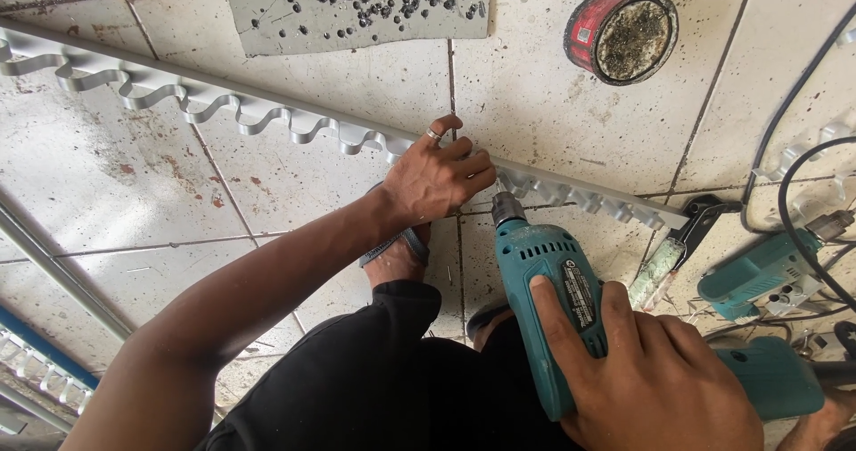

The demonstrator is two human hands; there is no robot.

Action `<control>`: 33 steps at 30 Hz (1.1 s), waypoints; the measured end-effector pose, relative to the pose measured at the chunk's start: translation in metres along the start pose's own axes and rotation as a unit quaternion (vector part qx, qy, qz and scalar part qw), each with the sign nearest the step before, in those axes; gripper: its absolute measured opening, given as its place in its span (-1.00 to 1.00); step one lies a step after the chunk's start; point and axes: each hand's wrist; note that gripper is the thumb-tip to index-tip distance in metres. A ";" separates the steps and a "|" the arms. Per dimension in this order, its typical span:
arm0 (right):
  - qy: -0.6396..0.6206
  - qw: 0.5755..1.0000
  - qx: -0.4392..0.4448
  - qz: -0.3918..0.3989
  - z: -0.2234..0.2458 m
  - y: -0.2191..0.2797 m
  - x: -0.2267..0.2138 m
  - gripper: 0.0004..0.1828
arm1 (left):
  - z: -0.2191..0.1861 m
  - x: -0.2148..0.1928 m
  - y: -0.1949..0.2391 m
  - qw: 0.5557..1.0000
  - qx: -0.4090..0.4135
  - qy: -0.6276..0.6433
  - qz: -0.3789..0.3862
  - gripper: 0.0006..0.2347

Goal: The person uses a teal power drill to drive screws into a white metal rack mounted on a tiled wall. The person holds the rack steady with their left hand while operating the drill with their right hand to secure the fixture.

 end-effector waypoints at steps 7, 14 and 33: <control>0.005 1.000 -0.005 0.029 0.001 -0.002 -0.003 -0.15 | 0.000 -0.001 0.002 1.000 0.001 -0.012 0.022 -0.88; -0.010 0.999 0.026 0.026 0.003 -0.002 -0.004 -0.08 | 0.002 -0.002 0.001 1.000 0.003 -0.001 0.007 -0.88; -0.009 0.998 0.014 0.055 0.002 -0.013 0.000 0.27 | 0.001 -0.002 0.008 1.000 -0.002 0.010 0.011 -0.91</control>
Point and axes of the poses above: each hand's wrist, its own y-axis away from the middle knuckle, its own x-axis out of the palm, z = x × y, and after that the axes turned 5 degrees about -z, right-handed
